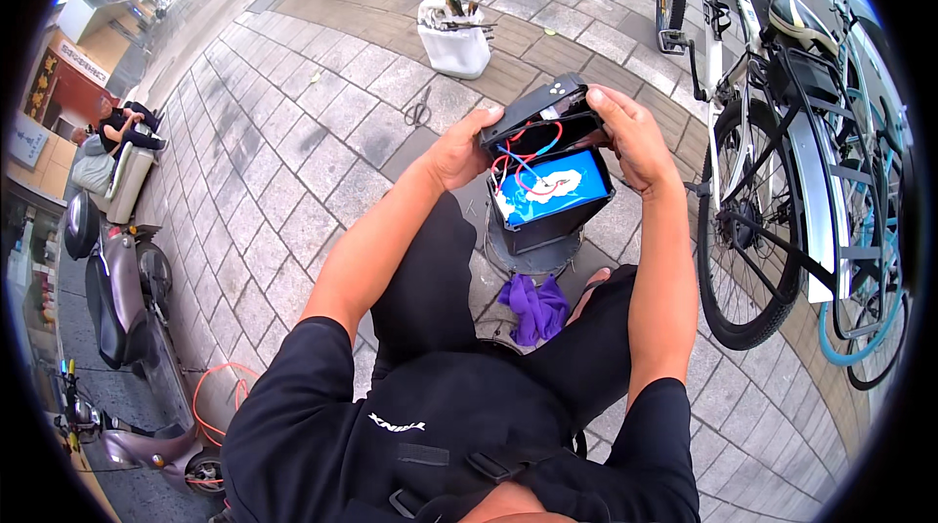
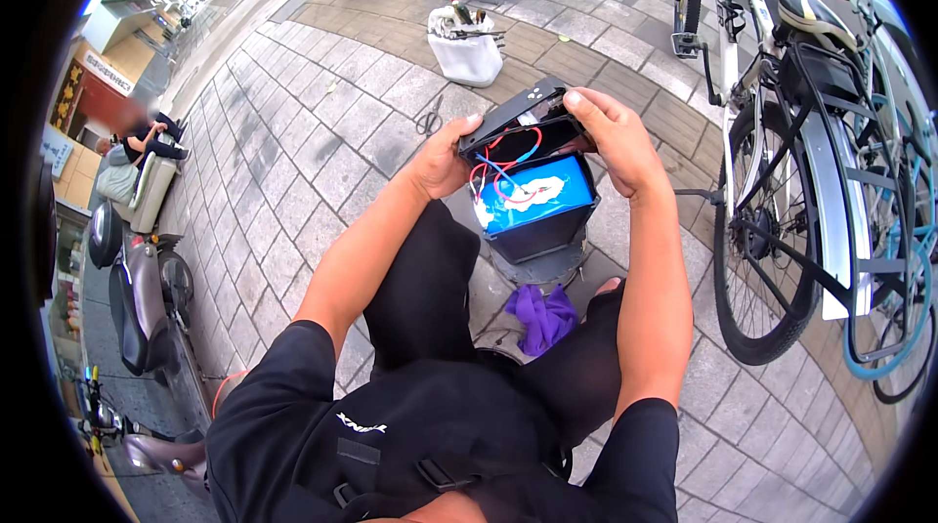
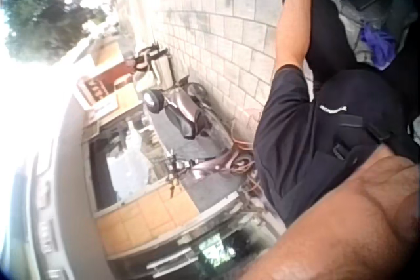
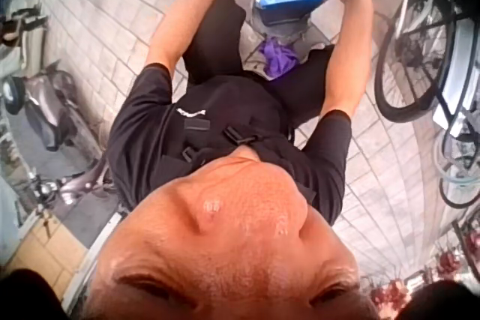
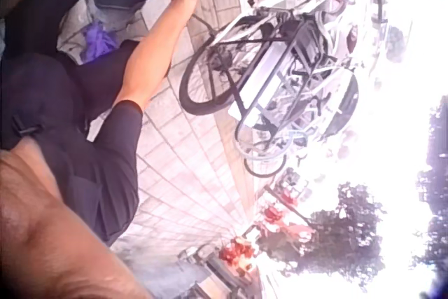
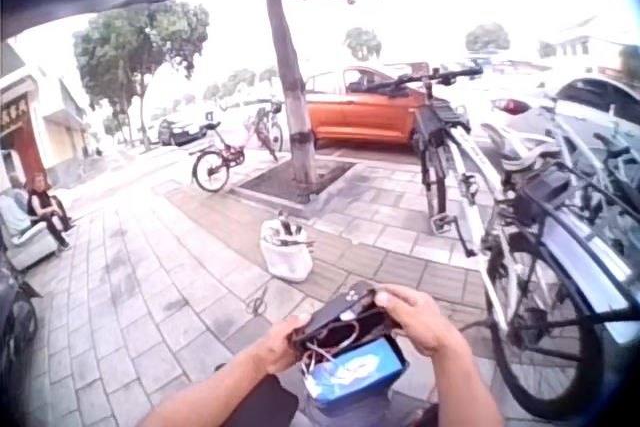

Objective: The person uses a power drill to remove screws from a black plastic casing, then opens it to reveal a battery and wiring. They manipulate the internal wires and components, then use the drill to reattach the casing.

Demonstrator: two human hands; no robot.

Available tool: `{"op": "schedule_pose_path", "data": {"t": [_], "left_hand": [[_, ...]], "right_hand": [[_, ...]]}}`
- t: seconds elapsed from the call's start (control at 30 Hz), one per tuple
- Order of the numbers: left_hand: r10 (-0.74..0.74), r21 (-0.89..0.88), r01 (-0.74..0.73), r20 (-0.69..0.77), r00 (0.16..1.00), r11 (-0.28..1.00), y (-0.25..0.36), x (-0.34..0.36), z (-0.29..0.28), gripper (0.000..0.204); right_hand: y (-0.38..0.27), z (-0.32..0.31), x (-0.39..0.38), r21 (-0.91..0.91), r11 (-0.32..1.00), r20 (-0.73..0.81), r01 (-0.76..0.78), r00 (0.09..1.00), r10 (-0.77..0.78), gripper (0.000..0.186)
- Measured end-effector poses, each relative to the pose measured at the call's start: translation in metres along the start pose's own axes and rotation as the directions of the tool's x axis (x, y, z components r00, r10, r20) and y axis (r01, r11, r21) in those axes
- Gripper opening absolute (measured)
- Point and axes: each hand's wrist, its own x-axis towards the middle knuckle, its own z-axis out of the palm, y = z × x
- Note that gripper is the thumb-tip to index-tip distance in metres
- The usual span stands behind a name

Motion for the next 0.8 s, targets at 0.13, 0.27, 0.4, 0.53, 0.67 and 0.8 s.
{"op": "schedule_pose_path", "data": {"t": [0.13, 0.27, 0.4, 0.53, 0.67, 0.8], "left_hand": [[0.100, -0.094, -0.098, 0.021, 0.995, 0.991, -0.008, -0.004, 0.008, 0.053], [0.145, -0.120, -0.140, 0.035, 0.989, 0.983, -0.009, -0.006, 0.011, 0.057], [0.123, -0.146, -0.116, 0.043, 0.991, 0.982, -0.006, -0.006, 0.011, 0.058], [0.104, -0.176, -0.087, 0.087, 0.991, 0.981, -0.008, -0.005, -0.002, 0.061], [0.101, -0.250, -0.077, 0.085, 0.991, 0.965, -0.010, -0.005, -0.002, 0.060], [0.141, -0.303, -0.110, 0.084, 0.986, 0.947, -0.011, -0.005, -0.001, 0.055]], "right_hand": [[-0.001, 0.003, -0.002, 0.048, 0.994, 0.003, 0.095, 0.995, -0.095, 0.050], [-0.005, 0.007, 0.000, 0.078, 0.981, 0.008, 0.178, 0.984, -0.179, 0.048], [-0.002, 0.009, 0.004, 0.082, 0.985, -0.014, 0.150, 0.989, -0.150, 0.046], [-0.003, 0.012, 0.010, 0.096, 0.989, -0.037, 0.116, 0.993, -0.113, 0.053], [-0.010, 0.008, 0.007, 0.115, 0.988, 0.013, 0.101, 0.995, -0.103, 0.063], [-0.008, -0.002, 0.004, 0.168, 0.975, 0.097, 0.146, 0.982, -0.163, 0.066]]}}
